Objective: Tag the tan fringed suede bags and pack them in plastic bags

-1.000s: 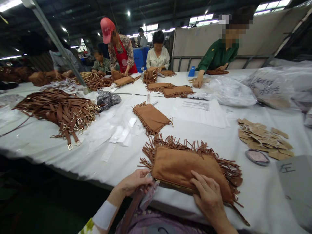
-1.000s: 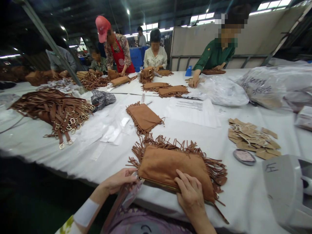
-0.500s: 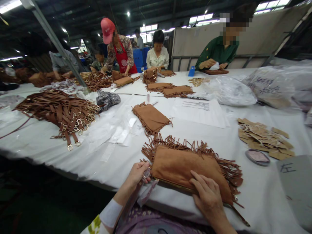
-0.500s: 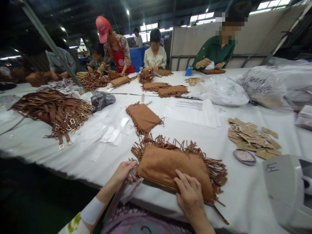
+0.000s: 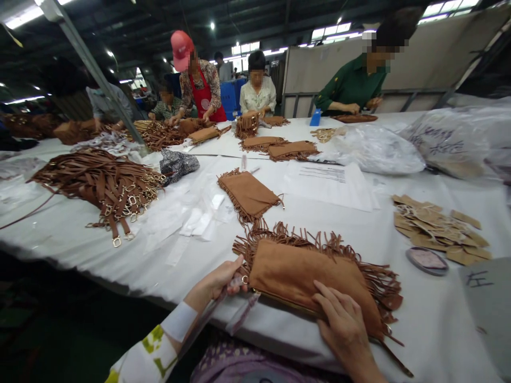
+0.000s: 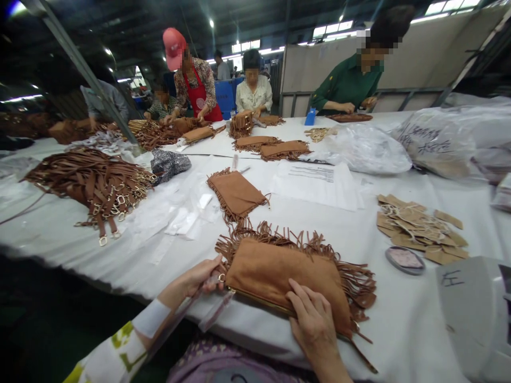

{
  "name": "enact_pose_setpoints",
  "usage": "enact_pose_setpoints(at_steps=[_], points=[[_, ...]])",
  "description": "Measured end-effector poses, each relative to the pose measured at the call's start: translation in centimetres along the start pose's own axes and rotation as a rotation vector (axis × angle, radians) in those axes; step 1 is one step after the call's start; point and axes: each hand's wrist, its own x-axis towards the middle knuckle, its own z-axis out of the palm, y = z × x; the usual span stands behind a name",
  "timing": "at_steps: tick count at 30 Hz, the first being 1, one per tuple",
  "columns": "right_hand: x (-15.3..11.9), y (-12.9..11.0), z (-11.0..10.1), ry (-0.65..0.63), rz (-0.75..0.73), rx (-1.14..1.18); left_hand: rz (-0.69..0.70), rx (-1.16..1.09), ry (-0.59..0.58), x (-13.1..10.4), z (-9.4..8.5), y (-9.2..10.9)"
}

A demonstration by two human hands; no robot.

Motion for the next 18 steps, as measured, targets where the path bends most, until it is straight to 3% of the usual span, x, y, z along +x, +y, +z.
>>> enact_pose_setpoints(at_steps=[5, 11, 18], points=[[-0.2, 0.4, 0.5, -0.021, 0.013, 0.034, -0.097, -0.025, -0.052, -1.4, -0.9, -1.1], [-0.4, -0.6, -0.6, 0.012, 0.034, 0.041, -0.04, 0.087, -0.129, -3.3, 0.9, -2.8], [-1.1, -0.7, -0.1, -0.073, 0.132, 0.007, 0.15, 0.273, 0.037, -0.4, 0.9, -2.8]])
